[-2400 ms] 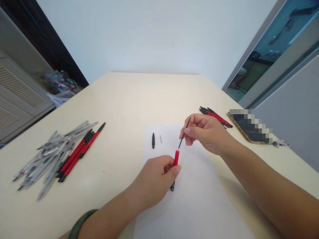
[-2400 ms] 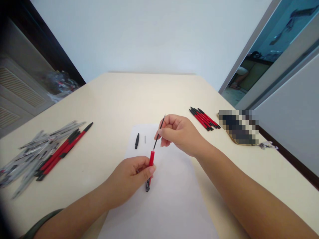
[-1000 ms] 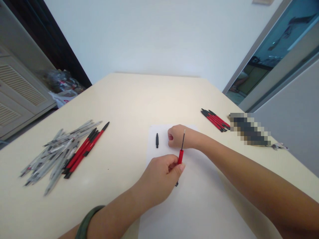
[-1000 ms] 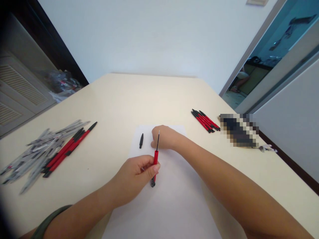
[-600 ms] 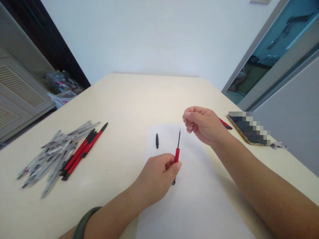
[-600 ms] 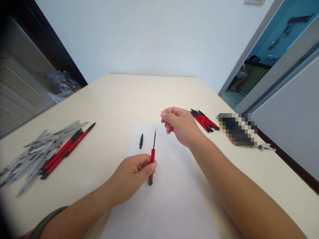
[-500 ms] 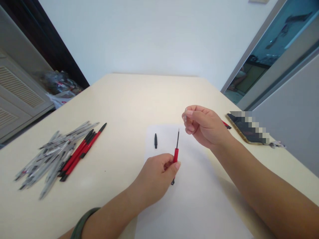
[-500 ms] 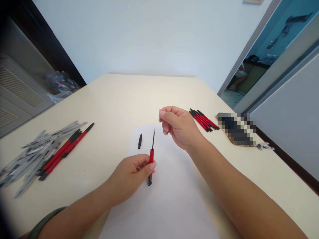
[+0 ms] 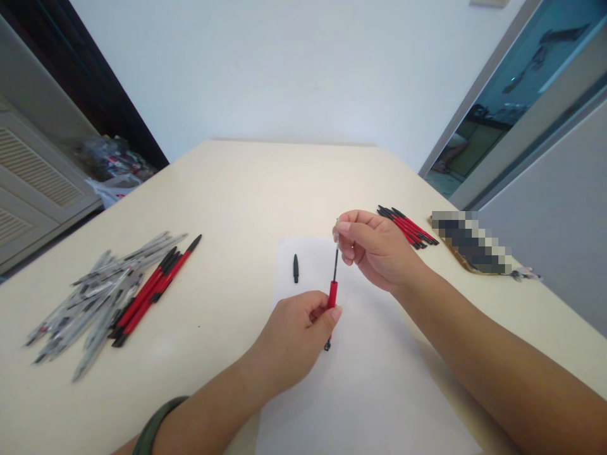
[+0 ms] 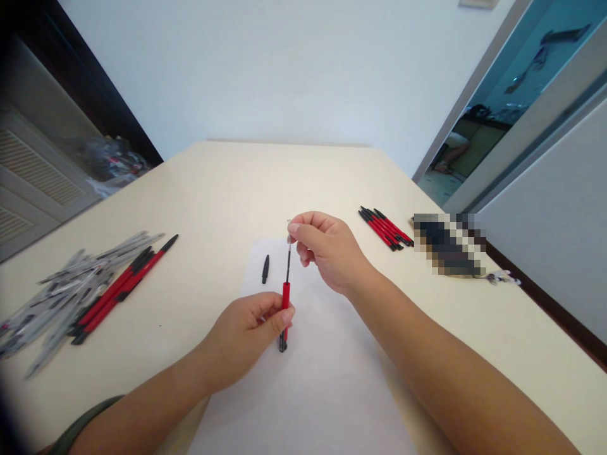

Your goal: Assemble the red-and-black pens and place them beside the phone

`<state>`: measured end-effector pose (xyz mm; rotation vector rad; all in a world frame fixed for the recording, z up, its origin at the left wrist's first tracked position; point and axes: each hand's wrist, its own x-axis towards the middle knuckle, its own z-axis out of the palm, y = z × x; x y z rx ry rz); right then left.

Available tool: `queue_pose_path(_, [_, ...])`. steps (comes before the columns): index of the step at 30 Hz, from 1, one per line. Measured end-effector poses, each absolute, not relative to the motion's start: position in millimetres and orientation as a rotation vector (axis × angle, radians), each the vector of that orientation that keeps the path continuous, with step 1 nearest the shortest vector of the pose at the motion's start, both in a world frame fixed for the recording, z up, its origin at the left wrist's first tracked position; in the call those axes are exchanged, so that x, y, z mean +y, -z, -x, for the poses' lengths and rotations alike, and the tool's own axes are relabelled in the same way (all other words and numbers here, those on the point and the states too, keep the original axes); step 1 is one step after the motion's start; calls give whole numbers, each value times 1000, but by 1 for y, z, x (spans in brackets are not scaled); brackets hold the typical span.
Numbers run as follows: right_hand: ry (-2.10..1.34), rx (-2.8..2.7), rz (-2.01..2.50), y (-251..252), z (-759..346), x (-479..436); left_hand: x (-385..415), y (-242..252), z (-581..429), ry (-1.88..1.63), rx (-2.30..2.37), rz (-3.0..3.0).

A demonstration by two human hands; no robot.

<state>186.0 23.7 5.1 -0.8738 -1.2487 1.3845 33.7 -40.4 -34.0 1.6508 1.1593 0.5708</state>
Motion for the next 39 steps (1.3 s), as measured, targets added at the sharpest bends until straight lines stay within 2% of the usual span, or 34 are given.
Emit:
queue_pose_path(20, [-1650,-1290,859,4,-188,24,-38,26,-33,-643,1185,-1615])
queue_pose_path(25, [-1393,-1408,1085,10,-188,46,-43,25,-35,-626,1102,-1643])
queue_pose_path(33, [-504,-2422,1603,25,-156,66,-45,21,-35,-614,1068,-1679])
queue_pose_path(36, [-445,-2494,1702,28,-142,65,-45,21,-34,-617,1074,-1686])
queue_pose_path(39, [-553,-2470,1697,29,-135,65,-45,22,-34,-612,1076,-1698])
